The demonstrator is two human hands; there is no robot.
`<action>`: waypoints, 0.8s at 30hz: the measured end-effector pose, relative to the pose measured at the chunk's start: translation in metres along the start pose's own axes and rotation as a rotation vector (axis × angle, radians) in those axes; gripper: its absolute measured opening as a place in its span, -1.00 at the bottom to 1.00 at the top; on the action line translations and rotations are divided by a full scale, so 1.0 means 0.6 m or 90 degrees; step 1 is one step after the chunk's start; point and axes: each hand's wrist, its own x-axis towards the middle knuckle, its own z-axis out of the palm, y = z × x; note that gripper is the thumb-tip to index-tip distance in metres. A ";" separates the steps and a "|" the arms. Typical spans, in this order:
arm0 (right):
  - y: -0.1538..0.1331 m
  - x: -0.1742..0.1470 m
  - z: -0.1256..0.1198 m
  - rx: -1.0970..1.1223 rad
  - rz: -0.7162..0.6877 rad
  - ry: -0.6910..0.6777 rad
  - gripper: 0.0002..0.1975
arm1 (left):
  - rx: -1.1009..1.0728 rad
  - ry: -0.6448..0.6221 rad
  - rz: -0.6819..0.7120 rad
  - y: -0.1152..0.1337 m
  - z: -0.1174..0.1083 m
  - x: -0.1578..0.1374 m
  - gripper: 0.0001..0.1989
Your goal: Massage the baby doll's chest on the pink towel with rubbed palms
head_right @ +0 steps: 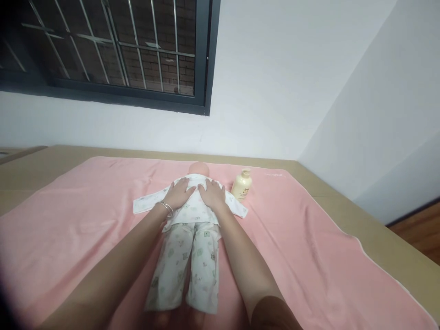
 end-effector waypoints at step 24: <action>-0.039 -0.023 -0.032 -0.080 0.047 -0.010 -0.38 | -0.028 -0.015 0.001 -0.003 -0.013 -0.001 -0.36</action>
